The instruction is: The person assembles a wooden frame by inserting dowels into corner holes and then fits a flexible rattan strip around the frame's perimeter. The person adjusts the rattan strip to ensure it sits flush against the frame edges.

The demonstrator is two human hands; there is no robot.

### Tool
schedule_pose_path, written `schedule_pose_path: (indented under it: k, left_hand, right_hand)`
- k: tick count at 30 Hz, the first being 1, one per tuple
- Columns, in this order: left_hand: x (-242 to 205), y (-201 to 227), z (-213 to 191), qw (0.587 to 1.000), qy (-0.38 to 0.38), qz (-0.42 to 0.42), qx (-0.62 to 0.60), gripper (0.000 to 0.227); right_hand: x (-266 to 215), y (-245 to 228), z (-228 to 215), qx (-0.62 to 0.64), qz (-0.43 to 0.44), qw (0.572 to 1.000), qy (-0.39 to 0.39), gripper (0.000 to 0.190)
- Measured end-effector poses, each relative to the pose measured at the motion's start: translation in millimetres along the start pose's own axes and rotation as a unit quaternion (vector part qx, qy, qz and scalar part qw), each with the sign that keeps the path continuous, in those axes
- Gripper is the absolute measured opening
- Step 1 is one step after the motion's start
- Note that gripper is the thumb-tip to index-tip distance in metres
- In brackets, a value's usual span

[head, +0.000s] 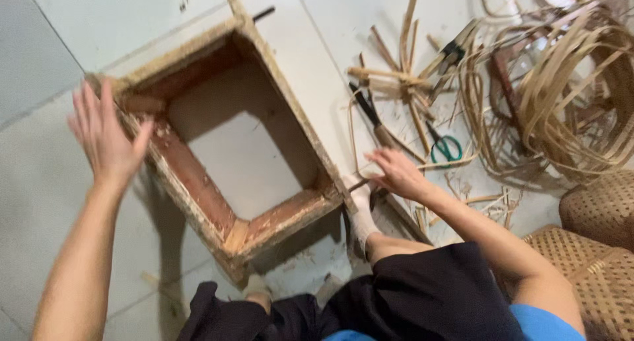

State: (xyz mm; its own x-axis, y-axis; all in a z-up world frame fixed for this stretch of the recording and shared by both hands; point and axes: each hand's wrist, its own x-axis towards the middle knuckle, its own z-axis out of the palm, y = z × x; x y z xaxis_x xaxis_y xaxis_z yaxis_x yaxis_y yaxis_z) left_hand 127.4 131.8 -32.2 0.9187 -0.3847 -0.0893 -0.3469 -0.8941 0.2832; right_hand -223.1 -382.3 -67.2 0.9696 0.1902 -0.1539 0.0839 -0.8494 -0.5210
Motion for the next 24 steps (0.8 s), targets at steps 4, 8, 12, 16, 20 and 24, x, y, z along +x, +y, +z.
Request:
schedule_pose_path:
  k: [4,8,12,16,20,24]
  left_hand:
    - [65.5,18.9,17.6,0.986,0.005,0.125,0.106,0.090]
    - [89.3,8.0,33.5,0.987,0.019,0.102,0.122,0.041]
    - [94.6,-22.7,43.4,0.978,0.071,0.112,0.159,0.036]
    - [69.4,-65.6,31.3,0.988,0.049,0.018,0.142,0.038]
    - [-8.3,-96.3,13.2,0.983,0.096,-0.079,0.137,0.037]
    - [-113.2,-67.5,12.5,0.972,0.073,-0.205,0.093,0.045]
  right_hand:
    - [27.2,-76.1,-25.6,0.043,-0.172,0.984,-0.028,0.071]
    - [55.0,-116.0,-18.9,-0.186,-0.259,0.940,-0.123,0.067]
    - [68.1,-99.9,-11.9,-0.357,-0.310,0.866,-0.164,0.060]
    - [108.1,-66.9,-34.6,-0.450,-0.263,0.844,-0.128,0.044]
    - [211.4,-49.8,-63.8,-0.436,-0.187,0.880,-0.020,0.041]
    - [308.4,-51.0,-62.6,-0.330,-0.164,0.930,-0.002,0.033]
